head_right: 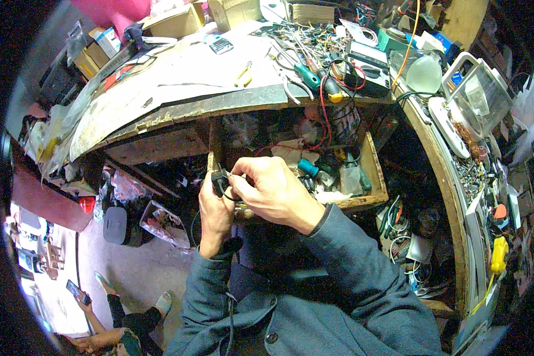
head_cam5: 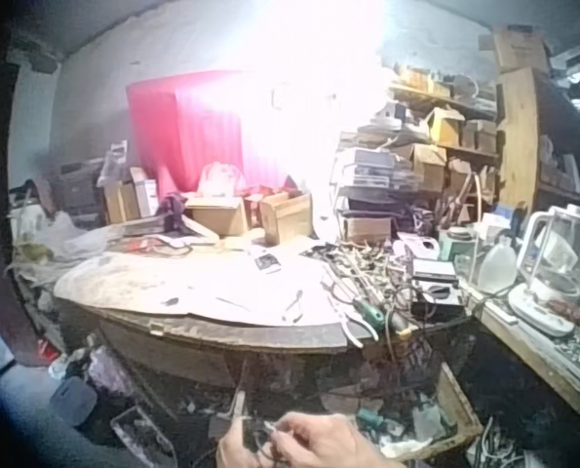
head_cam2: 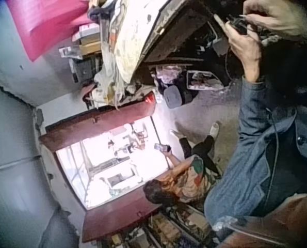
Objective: The person sits on the floor and manipulates a small black electronic device with wires, repeatedly plugging and unplugging a connector while handling the device and its cable.
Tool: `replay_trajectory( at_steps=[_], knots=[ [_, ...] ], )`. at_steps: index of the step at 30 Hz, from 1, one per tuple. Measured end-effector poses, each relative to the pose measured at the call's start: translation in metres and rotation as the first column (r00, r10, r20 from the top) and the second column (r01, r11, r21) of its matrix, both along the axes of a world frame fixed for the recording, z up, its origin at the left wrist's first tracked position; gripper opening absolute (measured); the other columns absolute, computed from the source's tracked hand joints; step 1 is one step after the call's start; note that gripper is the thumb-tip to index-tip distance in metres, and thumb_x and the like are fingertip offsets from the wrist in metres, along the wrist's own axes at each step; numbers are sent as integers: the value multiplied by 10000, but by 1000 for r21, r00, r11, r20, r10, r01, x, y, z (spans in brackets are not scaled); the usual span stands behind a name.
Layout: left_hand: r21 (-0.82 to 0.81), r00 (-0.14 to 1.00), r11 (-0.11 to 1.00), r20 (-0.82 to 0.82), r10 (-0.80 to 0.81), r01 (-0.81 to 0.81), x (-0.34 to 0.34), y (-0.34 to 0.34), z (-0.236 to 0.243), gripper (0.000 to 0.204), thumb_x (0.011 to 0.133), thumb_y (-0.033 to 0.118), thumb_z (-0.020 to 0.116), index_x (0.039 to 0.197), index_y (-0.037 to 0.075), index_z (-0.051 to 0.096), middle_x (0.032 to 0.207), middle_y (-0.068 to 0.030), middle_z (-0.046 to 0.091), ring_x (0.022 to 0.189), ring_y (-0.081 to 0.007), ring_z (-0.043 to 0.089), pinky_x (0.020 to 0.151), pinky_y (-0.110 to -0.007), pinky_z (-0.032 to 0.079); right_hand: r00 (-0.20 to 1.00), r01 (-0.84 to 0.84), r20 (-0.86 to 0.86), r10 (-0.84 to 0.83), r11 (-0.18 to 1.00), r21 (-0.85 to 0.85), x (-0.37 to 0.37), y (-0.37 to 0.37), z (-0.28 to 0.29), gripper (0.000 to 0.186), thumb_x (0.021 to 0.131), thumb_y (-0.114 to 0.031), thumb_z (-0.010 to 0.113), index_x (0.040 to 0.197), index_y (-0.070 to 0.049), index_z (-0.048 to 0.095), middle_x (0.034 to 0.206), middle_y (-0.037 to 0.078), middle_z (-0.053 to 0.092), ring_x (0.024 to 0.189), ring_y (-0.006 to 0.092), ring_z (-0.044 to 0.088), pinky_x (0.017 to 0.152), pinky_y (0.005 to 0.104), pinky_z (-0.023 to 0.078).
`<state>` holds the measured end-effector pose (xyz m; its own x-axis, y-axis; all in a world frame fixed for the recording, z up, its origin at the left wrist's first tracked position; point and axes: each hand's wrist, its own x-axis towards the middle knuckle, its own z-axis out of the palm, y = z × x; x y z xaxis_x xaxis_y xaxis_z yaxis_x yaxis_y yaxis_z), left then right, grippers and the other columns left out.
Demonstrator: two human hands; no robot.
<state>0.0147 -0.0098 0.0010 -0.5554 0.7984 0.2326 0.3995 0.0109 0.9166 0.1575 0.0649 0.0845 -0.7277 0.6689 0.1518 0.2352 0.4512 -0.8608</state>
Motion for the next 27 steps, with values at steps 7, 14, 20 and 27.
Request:
replay_trajectory(
  at_steps=[7, 14, 20, 27],
  knots=[
    [7, 1000, 1000, 10, 8, -8, 2, 1, 0, 398, 825, 272, 814, 1054, 24, 603, 886, -192, 734, 857, -411, 730, 725, -466, 555, 1000, -7, -11, 7, 1000, 14, 3, 2, -8, 178, 999, -138, 648, 997, 26, 718, 787, 53, 741, 688, 44, 605, 598, 244, 482],
    [12, 1000, 1000, -21, -15, 15, 1, 0, 1, 411, 826, 268, 820, 1071, 26, 595, 891, -187, 736, 870, -395, 737, 730, -461, 556, 1000, 4, -10, -4, 1000, 13, 4, -1, 1, 224, 967, -184, 648, 959, 27, 722, 772, 158, 717, 681, 234, 677, 624, 347, 522],
    [37, 998, 998, 37, -43, 41, 0, -1, -1, 445, 811, 185, 830, 1135, 35, 565, 912, -191, 735, 888, -385, 743, 747, -446, 560, 999, -31, 33, 30, 999, 39, 8, 0, -1, 239, 929, -191, 647, 960, 31, 727, 779, 228, 697, 699, 340, 713, 659, 403, 544],
    [21, 997, 997, 27, -72, 72, 1, -4, 5, 517, 777, 136, 846, 1181, 42, 537, 933, -177, 730, 878, -330, 743, 762, -426, 561, 997, -70, 40, 68, 995, 66, 13, -2, -7, 180, 979, -152, 667, 992, 21, 715, 692, 69, 648, 638, 79, 528, 587, 287, 453]
  ],
)
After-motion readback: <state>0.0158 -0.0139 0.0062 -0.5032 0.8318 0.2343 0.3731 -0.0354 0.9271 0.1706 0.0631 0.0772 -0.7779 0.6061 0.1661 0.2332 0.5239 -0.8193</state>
